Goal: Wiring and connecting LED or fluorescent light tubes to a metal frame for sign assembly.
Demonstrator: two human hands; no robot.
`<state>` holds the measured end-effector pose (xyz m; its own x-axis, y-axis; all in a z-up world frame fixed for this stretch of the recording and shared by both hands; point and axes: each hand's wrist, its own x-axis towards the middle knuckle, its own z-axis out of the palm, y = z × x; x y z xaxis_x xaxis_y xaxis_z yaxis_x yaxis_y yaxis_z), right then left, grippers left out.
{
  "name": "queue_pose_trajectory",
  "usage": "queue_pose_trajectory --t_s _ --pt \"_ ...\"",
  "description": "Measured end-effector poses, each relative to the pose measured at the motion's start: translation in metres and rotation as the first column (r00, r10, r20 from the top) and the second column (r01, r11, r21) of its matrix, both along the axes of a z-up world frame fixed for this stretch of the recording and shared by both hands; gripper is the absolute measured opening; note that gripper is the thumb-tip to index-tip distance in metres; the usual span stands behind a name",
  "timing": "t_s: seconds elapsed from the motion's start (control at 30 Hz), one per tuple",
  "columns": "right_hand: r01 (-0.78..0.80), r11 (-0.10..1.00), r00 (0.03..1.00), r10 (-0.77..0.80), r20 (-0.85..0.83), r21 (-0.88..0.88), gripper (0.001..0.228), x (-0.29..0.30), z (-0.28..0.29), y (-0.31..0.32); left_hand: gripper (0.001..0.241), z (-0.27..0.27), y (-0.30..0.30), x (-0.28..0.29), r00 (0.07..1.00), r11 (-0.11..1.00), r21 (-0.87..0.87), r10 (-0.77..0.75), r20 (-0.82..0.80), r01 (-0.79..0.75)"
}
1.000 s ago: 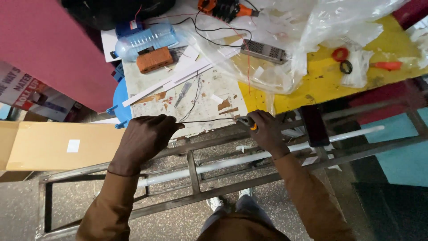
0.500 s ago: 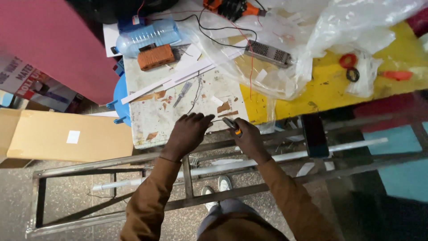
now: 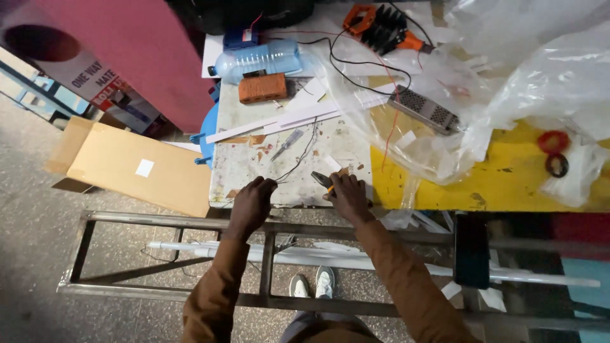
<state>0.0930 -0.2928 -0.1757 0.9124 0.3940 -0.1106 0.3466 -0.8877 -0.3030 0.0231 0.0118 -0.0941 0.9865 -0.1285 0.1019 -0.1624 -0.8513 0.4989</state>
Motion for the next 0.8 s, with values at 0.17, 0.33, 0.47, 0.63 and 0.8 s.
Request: queue_pose_trajectory --t_s 0.17,0.33,0.47,0.63,0.8 --pt "0.035 0.999 0.998 -0.037 0.056 0.038 0.059 0.001 -0.007 0.002 0.020 -0.036 -0.019 -0.007 0.995 0.994 -0.073 0.070 -0.077 -0.075" --pt "0.053 0.995 0.997 -0.057 0.048 0.082 0.066 -0.005 -0.002 0.006 0.022 -0.055 -0.026 0.002 0.982 0.986 -0.102 0.117 -0.148 -0.133" --pt "0.034 0.992 0.999 -0.039 0.037 0.124 0.070 -0.007 -0.009 0.005 0.026 -0.063 -0.035 -0.002 0.942 0.970 -0.121 0.170 -0.289 -0.212" --pt "0.050 0.981 0.998 -0.057 0.031 0.189 0.072 -0.009 -0.018 -0.001 0.024 -0.049 -0.055 0.001 0.944 0.976 -0.143 0.115 -0.310 -0.166" --pt "0.052 0.933 0.989 -0.098 0.111 0.357 0.071 -0.021 0.013 -0.032 0.023 -0.051 -0.079 0.007 0.972 0.969 -0.201 0.100 -0.215 -0.144"
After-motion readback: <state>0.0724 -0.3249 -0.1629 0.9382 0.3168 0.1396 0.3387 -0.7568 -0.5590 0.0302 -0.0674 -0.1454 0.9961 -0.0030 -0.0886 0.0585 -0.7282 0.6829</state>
